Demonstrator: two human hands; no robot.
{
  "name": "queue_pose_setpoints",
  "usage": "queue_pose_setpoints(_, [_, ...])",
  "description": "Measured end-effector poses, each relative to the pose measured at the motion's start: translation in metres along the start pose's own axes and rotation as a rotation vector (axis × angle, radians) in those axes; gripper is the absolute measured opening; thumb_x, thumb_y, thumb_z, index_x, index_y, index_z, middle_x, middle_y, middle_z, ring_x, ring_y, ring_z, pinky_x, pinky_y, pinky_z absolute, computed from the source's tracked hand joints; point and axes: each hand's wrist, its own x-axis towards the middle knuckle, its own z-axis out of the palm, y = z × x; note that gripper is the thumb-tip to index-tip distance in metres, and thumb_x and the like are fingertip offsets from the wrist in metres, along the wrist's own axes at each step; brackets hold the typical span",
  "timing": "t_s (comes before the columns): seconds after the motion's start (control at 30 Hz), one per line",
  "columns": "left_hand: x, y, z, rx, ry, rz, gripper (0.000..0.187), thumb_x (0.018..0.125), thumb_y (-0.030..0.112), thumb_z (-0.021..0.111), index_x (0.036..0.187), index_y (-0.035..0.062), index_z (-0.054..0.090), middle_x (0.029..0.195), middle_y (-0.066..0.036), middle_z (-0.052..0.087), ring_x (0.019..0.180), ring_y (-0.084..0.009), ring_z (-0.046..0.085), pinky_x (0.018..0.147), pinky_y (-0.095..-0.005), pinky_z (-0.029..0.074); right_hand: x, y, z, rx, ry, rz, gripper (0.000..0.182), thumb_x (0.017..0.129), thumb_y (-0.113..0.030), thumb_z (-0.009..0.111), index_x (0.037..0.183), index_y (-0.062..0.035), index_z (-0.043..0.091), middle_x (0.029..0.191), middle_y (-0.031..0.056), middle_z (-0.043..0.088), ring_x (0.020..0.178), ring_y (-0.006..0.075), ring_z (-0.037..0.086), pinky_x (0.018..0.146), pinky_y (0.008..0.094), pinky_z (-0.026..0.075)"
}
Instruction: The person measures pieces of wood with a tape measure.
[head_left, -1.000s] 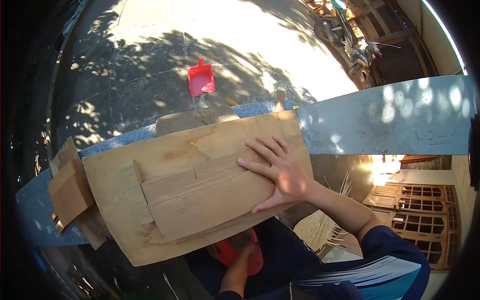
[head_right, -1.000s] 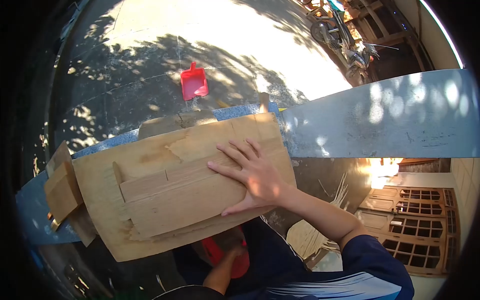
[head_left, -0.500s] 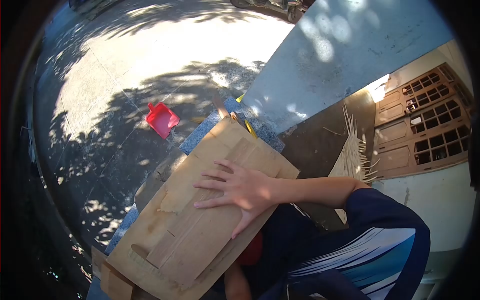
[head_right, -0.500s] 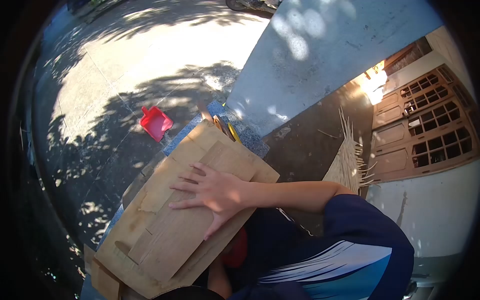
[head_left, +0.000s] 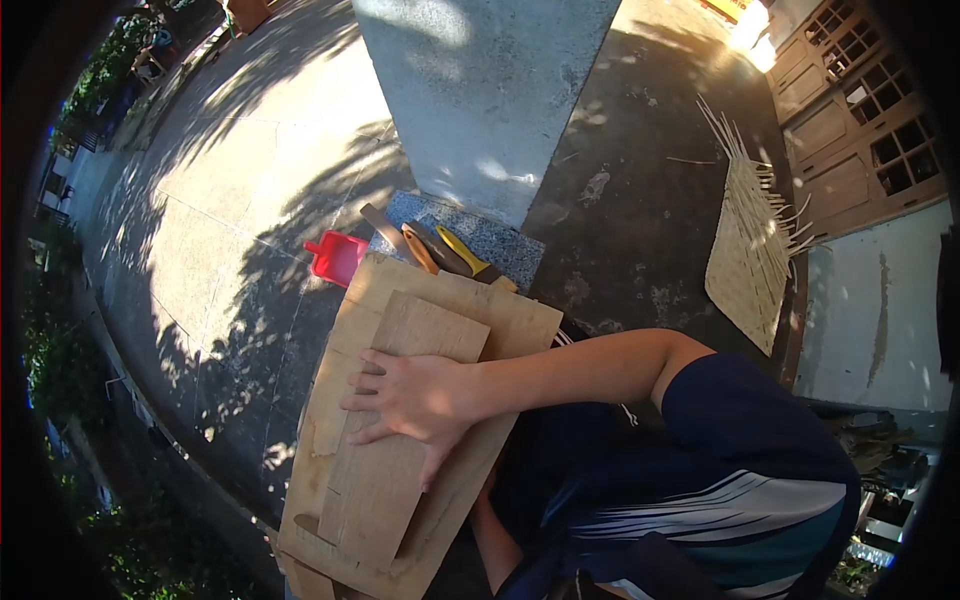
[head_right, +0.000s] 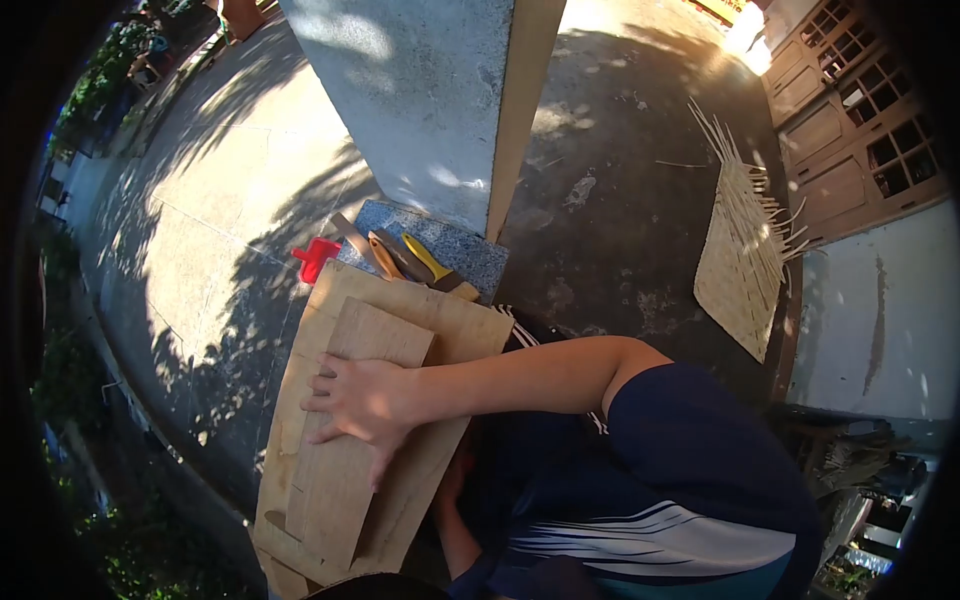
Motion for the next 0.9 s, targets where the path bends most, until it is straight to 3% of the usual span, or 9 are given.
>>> queue_pose_setpoints(0.13, [-0.076,0.028,-0.038,-0.107,0.059,0.048,0.04,0.102,0.035,0.056,0.128,0.0055,0.062,0.13,-0.016,0.064,0.128,-0.0289,0.056,0.111,-0.0381,0.037,0.0,-0.003,-0.002,0.014,-0.03,0.004,0.108,0.07,-0.096,0.047,0.152,-0.0256,0.046,0.157,0.0167,0.038,0.146,0.0358,0.033,0.122,0.0587,0.015])
queue_pose_setpoints(0.17, [-0.084,0.033,-0.049,-0.448,-0.125,-0.027,0.037,0.102,0.031,0.057,0.128,0.0054,0.061,0.131,-0.015,0.064,0.128,-0.0288,0.056,0.11,-0.0373,0.038,0.001,-0.002,-0.001,0.016,-0.027,0.003,0.109,0.07,-0.096,0.047,0.153,-0.0247,0.046,0.158,0.0171,0.037,0.146,0.0363,0.032,0.122,0.0584,0.014])
queue_pose_setpoints(0.33, [-0.117,0.084,-0.128,-0.663,-0.357,0.067,0.044,0.097,0.029,0.064,0.133,0.004,0.058,0.133,-0.018,0.061,0.129,-0.0314,0.056,0.109,-0.0377,0.041,-0.003,0.001,0.007,0.05,0.148,-0.01,0.105,0.075,-0.09,0.051,0.152,-0.0198,0.047,0.161,0.0196,0.031,0.147,0.0403,0.03,0.123,0.0557,0.015])
queue_pose_setpoints(0.43, [-0.141,0.103,-0.173,-0.729,-0.381,0.208,0.048,0.094,0.027,0.069,0.133,0.0012,0.058,0.136,-0.018,0.06,0.129,-0.0306,0.058,0.107,-0.0389,0.045,-0.023,0.01,-0.021,0.457,0.457,-0.02,0.075,0.088,-0.063,0.064,0.143,-0.014,0.053,0.159,0.0185,0.034,0.148,0.0392,0.03,0.121,0.0523,0.024])
queue_pose_setpoints(0.5, [-0.163,0.107,-0.203,-0.817,-0.236,0.273,0.047,0.092,0.024,0.07,0.131,0.001,0.059,0.132,-0.018,0.063,0.126,-0.0306,0.06,0.105,-0.0388,0.046,-0.056,0.032,-0.041,0.443,0.589,0.09,0.051,0.095,-0.041,0.067,0.135,-0.0104,0.058,0.152,0.0145,0.046,0.143,0.0341,0.04,0.117,0.0483,0.032])
queue_pose_setpoints(0.57, [-0.19,0.094,-0.22,-0.875,-0.081,0.279,0.043,0.09,0.02,0.07,0.127,0.0002,0.062,0.126,-0.017,0.066,0.121,-0.0304,0.063,0.103,-0.0383,0.047,-0.086,0.057,-0.04,0.52,0.769,0.243,0.035,0.101,-0.029,0.058,0.125,-0.0049,0.063,0.136,0.0131,0.061,0.125,0.0278,0.058,0.108,0.0388,0.042])
queue_pose_setpoints(0.6, [-0.204,0.085,-0.224,-0.885,0.006,0.255,0.04,0.088,0.016,0.07,0.124,-0.0005,0.064,0.121,-0.016,0.069,0.117,-0.0301,0.065,0.101,-0.0378,0.048,-0.1,0.069,-0.034,0.743,0.838,0.331,0.033,0.102,-0.028,0.055,0.118,-0.002,0.066,0.124,0.0118,0.067,0.115,0.0243,0.062,0.102,0.0368,0.045])
queue_pose_setpoints(0.67, [-0.231,0.071,-0.222,-0.864,0.151,0.036,0.034,0.087,0.012,0.068,0.118,-0.0019,0.066,0.111,-0.015,0.072,0.11,-0.0278,0.068,0.097,-0.0355,0.05,-0.13,0.106,-0.012,0.776,0.849,0.508,0.039,0.108,-0.031,0.044,0.116,-0.0001,0.067,0.116,0.0099,0.069,0.114,0.0198,0.062,0.102,0.0352,0.045])
queue_pose_setpoints(0.9, [-0.3,0.056,-0.198,-0.772,0.797,-0.074,0.021,0.089,0.007,0.062,0.107,-0.0026,0.067,0.098,-0.011,0.071,0.096,-0.0201,0.068,0.09,-0.0305,0.05,-0.174,0.101,0.002,0.67,0.66,0.565,0.038,0.107,-0.033,0.048,0.119,-0.0025,0.066,0.122,0.0085,0.067,0.119,0.0195,0.059,0.102,0.0349,0.045])
